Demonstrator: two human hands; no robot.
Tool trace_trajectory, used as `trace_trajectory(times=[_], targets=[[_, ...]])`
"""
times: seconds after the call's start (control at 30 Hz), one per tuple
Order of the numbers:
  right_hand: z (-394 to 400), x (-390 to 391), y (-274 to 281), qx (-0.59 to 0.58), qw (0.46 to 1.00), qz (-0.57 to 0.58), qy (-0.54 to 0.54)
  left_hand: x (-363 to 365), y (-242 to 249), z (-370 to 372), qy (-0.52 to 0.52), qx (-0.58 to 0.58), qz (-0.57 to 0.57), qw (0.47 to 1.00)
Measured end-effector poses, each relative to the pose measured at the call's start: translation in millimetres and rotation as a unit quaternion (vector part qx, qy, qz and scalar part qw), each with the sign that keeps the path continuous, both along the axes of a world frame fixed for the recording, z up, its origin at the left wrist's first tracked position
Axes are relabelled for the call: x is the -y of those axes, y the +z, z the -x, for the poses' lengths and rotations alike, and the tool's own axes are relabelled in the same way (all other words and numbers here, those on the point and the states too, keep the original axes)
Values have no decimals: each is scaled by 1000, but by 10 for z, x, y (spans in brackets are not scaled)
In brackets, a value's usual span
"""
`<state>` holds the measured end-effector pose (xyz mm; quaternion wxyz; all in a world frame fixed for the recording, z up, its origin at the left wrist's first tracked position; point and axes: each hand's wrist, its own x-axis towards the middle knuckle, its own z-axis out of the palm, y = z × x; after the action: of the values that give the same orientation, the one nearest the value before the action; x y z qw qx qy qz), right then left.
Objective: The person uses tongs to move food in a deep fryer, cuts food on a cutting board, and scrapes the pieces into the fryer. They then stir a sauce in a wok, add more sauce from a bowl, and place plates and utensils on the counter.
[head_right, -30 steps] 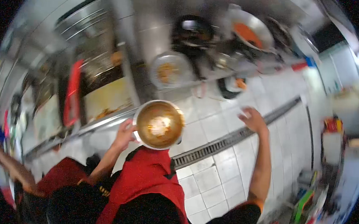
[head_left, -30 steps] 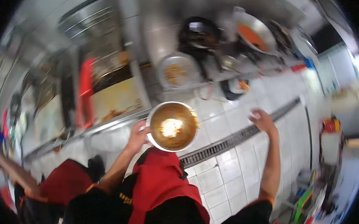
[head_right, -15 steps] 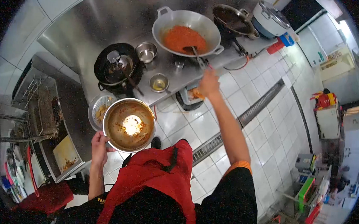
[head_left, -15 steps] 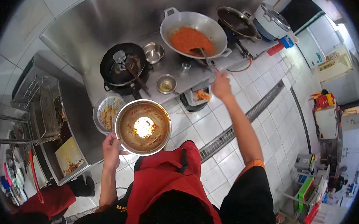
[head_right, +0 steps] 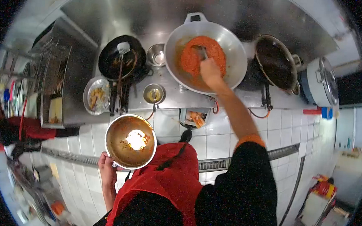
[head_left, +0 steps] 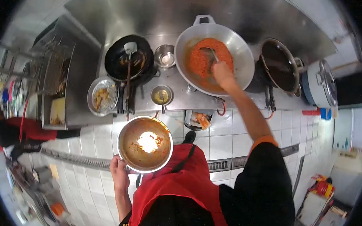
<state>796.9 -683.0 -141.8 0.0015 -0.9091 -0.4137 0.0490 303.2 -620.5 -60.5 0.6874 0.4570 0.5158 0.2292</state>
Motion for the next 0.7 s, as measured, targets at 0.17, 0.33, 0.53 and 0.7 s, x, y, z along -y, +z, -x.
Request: trace_trajectory(times=[0.17, 0.33, 0.53, 0.7], targets=[[-4, 831, 521, 17, 981, 62, 182, 470, -48, 52, 123, -52, -34, 990], [-588, 639, 81, 75, 989, 13, 130, 569, -126, 8, 132, -32, -3, 991], [-687, 430, -147, 21, 974, -12, 227, 776, -46, 101, 173, 0, -34, 984], [-348, 892, 834, 35, 958, 125, 255, 965, -334, 439, 221, 13, -6, 975]])
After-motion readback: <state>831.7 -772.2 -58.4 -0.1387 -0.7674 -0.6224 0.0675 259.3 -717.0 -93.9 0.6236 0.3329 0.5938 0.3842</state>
